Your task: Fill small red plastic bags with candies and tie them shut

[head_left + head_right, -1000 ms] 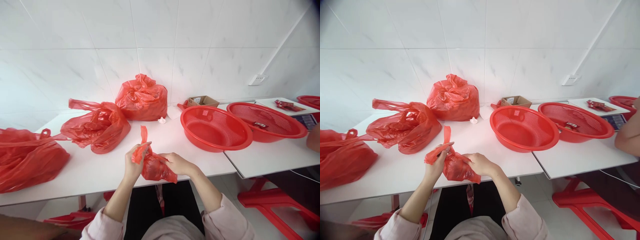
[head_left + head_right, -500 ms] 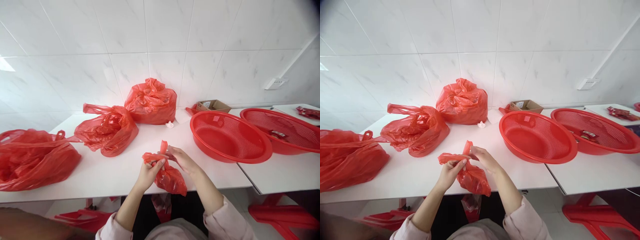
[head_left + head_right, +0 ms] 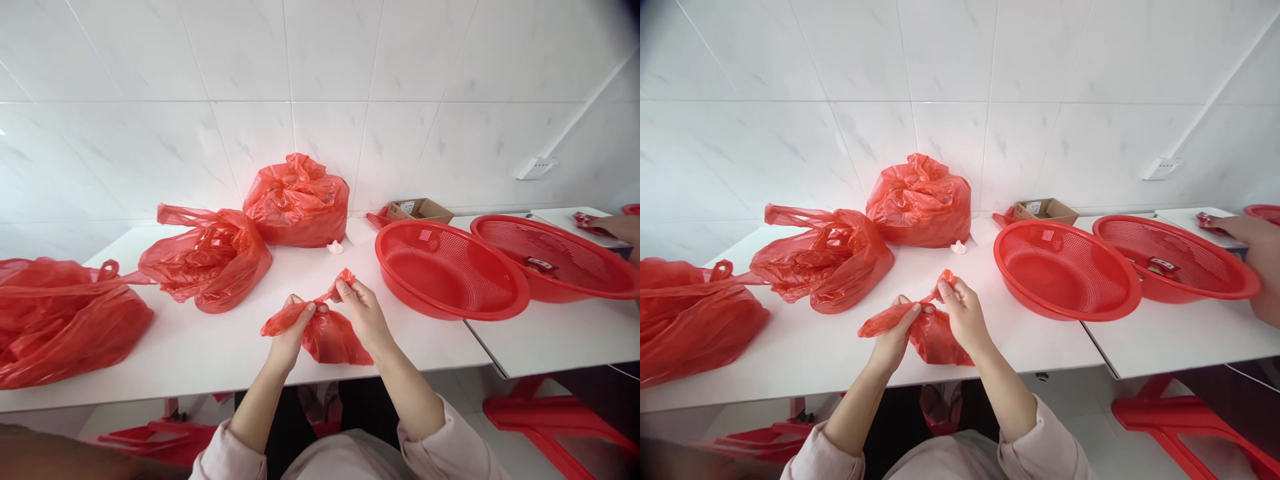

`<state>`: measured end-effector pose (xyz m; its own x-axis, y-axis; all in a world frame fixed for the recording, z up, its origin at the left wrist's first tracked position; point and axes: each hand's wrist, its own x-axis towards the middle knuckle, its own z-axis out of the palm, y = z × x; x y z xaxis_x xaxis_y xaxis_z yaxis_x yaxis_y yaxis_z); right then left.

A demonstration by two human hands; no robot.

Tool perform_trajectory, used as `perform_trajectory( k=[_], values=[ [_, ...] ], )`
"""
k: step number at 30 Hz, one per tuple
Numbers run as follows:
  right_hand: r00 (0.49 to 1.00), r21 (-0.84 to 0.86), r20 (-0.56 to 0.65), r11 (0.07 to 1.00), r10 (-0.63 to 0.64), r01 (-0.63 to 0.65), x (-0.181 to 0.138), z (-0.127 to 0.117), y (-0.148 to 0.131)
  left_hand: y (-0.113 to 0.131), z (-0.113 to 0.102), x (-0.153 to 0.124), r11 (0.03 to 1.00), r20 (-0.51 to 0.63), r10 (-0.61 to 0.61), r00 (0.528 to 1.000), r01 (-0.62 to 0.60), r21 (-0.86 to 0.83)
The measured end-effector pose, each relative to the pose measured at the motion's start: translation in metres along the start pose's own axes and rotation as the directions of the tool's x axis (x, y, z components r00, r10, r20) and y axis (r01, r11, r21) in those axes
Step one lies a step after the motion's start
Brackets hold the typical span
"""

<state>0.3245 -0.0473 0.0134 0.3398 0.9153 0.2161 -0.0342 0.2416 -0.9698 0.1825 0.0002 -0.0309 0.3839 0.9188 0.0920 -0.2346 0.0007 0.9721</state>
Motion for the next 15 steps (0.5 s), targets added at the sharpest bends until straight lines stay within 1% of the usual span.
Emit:
perform_trajectory(
  k=[1,3,7,9,12,14,15],
  values=[
    [1.000,-0.064,-0.002,0.998,-0.021,0.021,-0.007,-0.001,-0.002,-0.002,-0.001,0.001,1.000,-0.017,0.005,1.000,-0.005,-0.008],
    [1.000,-0.136,-0.003,0.991,-0.021,0.020,-0.020,-0.003,-0.002,-0.004,-0.006,0.004,1.000,-0.031,0.010,0.999,-0.011,-0.023],
    [0.998,-0.189,0.014,0.980,0.060,-0.057,-0.036,-0.012,0.010,-0.005,-0.019,0.004,1.000,0.007,-0.002,1.000,0.002,-0.007],
    [0.997,-0.189,0.010,0.979,0.082,-0.079,-0.039,-0.017,0.018,-0.004,-0.023,0.003,1.000,0.032,-0.001,0.999,0.000,0.020],
    [0.993,-0.227,0.018,0.968,0.119,-0.112,-0.040,-0.025,0.028,-0.003,-0.024,0.000,0.998,0.067,0.010,0.998,-0.014,0.053],
    [0.990,-0.326,0.026,0.937,0.138,-0.122,-0.038,-0.029,0.032,-0.001,-0.021,-0.001,0.997,0.092,0.024,0.996,-0.031,0.074],
    [0.993,-0.396,0.014,0.913,0.117,-0.102,-0.036,-0.030,0.033,0.000,-0.020,-0.002,0.995,0.106,0.033,0.994,-0.042,0.085]
  ],
)
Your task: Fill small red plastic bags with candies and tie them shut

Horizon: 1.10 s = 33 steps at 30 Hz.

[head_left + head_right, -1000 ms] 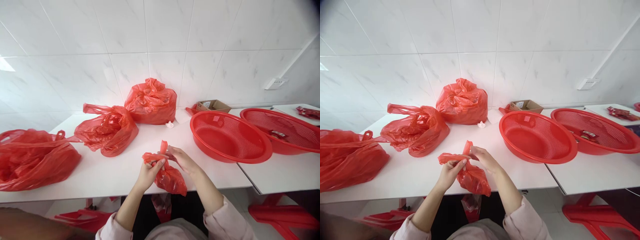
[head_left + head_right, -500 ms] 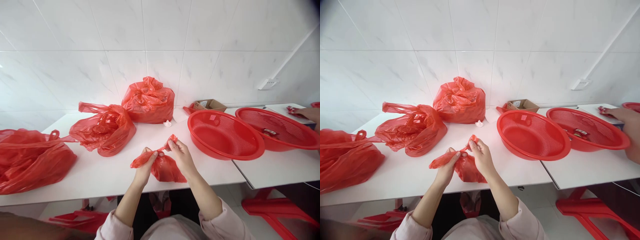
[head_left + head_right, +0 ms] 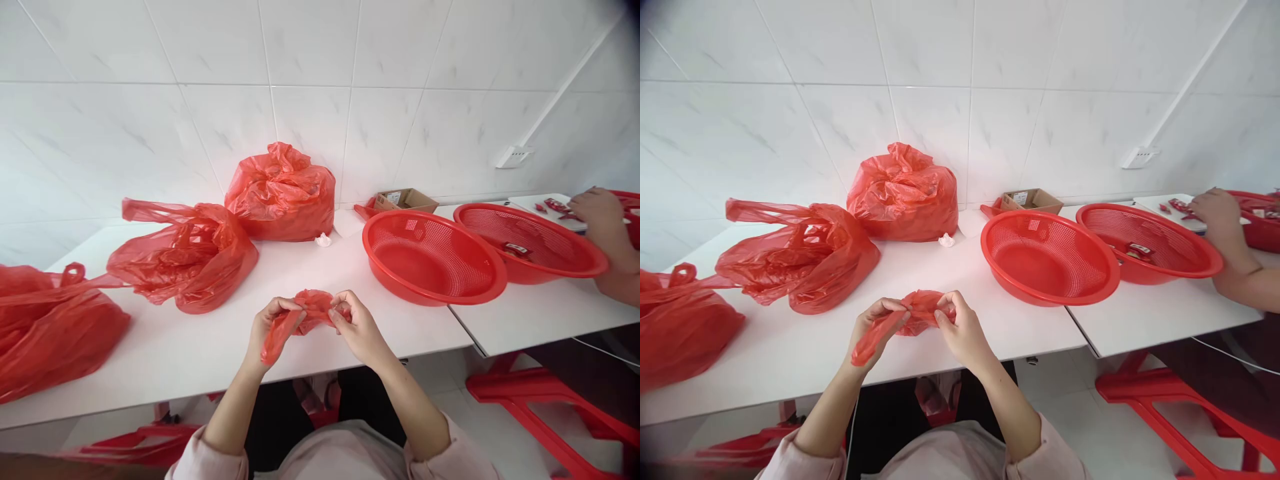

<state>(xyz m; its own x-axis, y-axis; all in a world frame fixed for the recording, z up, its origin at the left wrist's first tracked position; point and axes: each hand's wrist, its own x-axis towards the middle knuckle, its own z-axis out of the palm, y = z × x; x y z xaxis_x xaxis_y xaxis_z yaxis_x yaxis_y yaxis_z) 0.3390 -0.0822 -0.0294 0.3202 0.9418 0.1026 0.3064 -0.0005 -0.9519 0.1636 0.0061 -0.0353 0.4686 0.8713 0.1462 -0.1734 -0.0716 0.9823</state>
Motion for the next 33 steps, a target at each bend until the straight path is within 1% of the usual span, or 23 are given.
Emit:
perform_trajectory(
  k=[1,2,4,5,6,7,9,10,11,13,16,19,22,26,28,30,32,33],
  values=[
    [0.998,-0.082,-0.039,0.996,-0.040,0.036,0.002,0.000,0.000,0.002,0.001,-0.001,1.000,0.014,0.011,1.000,-0.011,0.014],
    [0.990,-0.160,-0.088,0.983,-0.105,0.090,0.005,-0.001,0.000,0.004,0.002,-0.001,0.999,0.029,0.022,0.999,-0.023,0.028],
    [0.953,-0.251,-0.150,0.943,-0.263,0.220,0.011,0.000,-0.003,0.010,0.004,-0.001,0.998,0.070,0.033,0.997,-0.037,0.057],
    [0.938,-0.249,-0.135,0.927,-0.318,0.279,0.014,0.001,-0.005,0.013,0.004,-0.001,0.997,0.102,0.032,0.994,-0.040,0.069],
    [0.936,-0.214,-0.083,0.923,-0.342,0.319,0.016,0.002,-0.007,0.015,0.004,-0.001,0.997,0.138,0.026,0.990,-0.037,0.074],
    [0.942,-0.149,-0.005,0.932,-0.335,0.330,0.018,0.003,-0.009,0.018,0.004,0.000,0.997,0.175,0.013,0.984,-0.026,0.071],
    [0.952,0.003,0.152,0.963,-0.265,0.268,0.021,0.006,-0.011,0.020,0.003,0.002,0.999,0.239,-0.033,0.970,0.023,0.044],
    [0.954,0.063,0.196,0.974,-0.227,0.218,0.022,0.008,-0.012,0.020,0.002,0.003,0.998,0.253,-0.055,0.966,0.051,0.023],
    [0.958,0.109,0.211,0.979,-0.194,0.174,0.023,0.010,-0.012,0.019,0.001,0.004,0.997,0.251,-0.074,0.965,0.076,0.005],
    [0.970,0.162,0.187,0.979,-0.152,0.122,0.025,0.013,-0.012,0.015,-0.001,0.006,0.997,0.223,-0.074,0.972,0.079,-0.015],
    [0.977,0.207,0.178,0.975,-0.119,0.081,0.027,0.016,-0.012,0.006,-0.002,0.009,1.000,0.167,-0.020,0.986,0.022,-0.010],
    [0.977,0.226,0.185,0.972,-0.102,0.059,0.027,0.019,-0.011,0.000,-0.002,0.013,1.000,0.137,0.016,0.990,-0.017,0.010],
    [0.975,0.190,0.187,0.978,-0.123,0.087,0.025,0.022,-0.010,0.000,0.002,0.016,0.998,0.071,0.039,0.997,-0.043,0.051],
    [0.971,0.024,0.163,0.985,-0.174,0.173,0.020,0.027,-0.012,-0.002,0.009,0.016,0.991,-0.098,0.058,0.993,-0.045,0.130],
    [0.968,-0.007,0.142,0.978,-0.207,0.210,0.019,0.028,-0.013,-0.005,0.011,0.016,0.984,-0.157,0.079,0.984,-0.052,0.170],
    [0.972,0.075,0.131,0.980,-0.195,0.187,0.019,0.028,-0.014,-0.007,0.012,0.016,0.975,-0.170,0.112,0.979,-0.076,0.207],
    [0.986,0.257,0.122,0.963,-0.117,0.083,0.020,0.026,-0.013,-0.008,0.011,0.016,0.964,-0.150,0.149,0.977,-0.111,0.240],
    [0.990,0.350,0.126,0.937,-0.070,0.021,0.021,0.025,-0.013,-0.007,0.011,0.017,0.957,-0.131,0.168,0.977,-0.130,0.258]
  ],
)
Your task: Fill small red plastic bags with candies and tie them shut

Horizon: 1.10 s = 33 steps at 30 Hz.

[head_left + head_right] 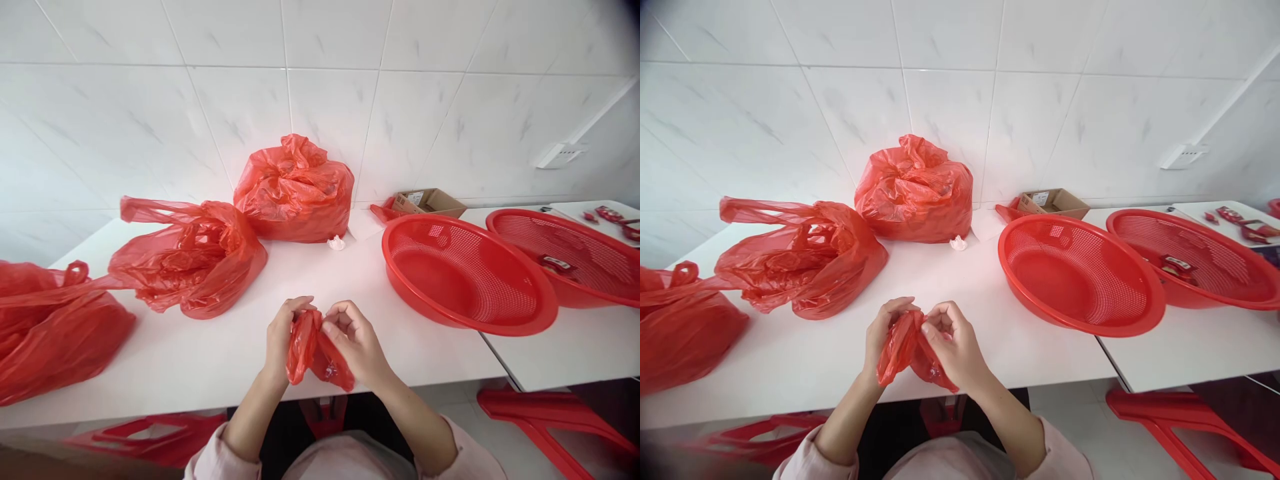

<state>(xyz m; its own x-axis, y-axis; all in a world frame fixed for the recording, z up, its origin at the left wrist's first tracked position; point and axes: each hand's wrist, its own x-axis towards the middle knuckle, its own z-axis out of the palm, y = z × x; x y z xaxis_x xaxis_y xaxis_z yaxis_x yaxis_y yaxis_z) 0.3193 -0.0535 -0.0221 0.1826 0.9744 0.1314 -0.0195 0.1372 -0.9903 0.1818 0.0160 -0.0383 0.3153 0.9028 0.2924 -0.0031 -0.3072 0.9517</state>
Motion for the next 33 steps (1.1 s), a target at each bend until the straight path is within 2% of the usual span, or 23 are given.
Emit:
perform_trajectory(
  k=[2,4,10,16,24,29,33],
  values=[
    [0.996,0.146,0.013,0.986,0.083,-0.084,0.003,-0.003,0.000,0.003,-0.002,0.001,0.998,0.031,0.043,0.999,-0.044,0.038],
    [0.990,0.181,0.053,0.974,0.127,-0.135,0.005,-0.005,0.000,0.006,-0.004,0.001,0.994,0.061,0.067,0.996,-0.072,0.080],
    [0.974,0.120,0.138,0.973,0.179,-0.196,0.010,-0.010,-0.007,0.006,-0.009,-0.001,0.982,0.129,0.034,0.991,-0.057,0.179],
    [0.972,0.025,0.165,0.985,0.165,-0.171,0.014,-0.014,-0.015,0.005,-0.006,-0.001,0.976,0.104,0.024,0.994,-0.046,0.212],
    [0.953,0.125,0.220,0.962,0.210,-0.241,0.018,-0.028,-0.018,0.016,-0.004,0.007,0.978,0.127,0.054,0.990,-0.078,0.192],
    [0.943,0.016,0.287,0.984,0.168,-0.180,0.019,-0.036,-0.020,0.031,-0.012,0.019,0.976,0.234,0.090,0.968,-0.132,0.171],
    [0.943,-0.109,0.305,0.988,0.134,-0.105,0.018,-0.038,-0.024,0.039,-0.024,0.027,0.973,0.412,0.125,0.903,-0.193,0.128]
  ],
)
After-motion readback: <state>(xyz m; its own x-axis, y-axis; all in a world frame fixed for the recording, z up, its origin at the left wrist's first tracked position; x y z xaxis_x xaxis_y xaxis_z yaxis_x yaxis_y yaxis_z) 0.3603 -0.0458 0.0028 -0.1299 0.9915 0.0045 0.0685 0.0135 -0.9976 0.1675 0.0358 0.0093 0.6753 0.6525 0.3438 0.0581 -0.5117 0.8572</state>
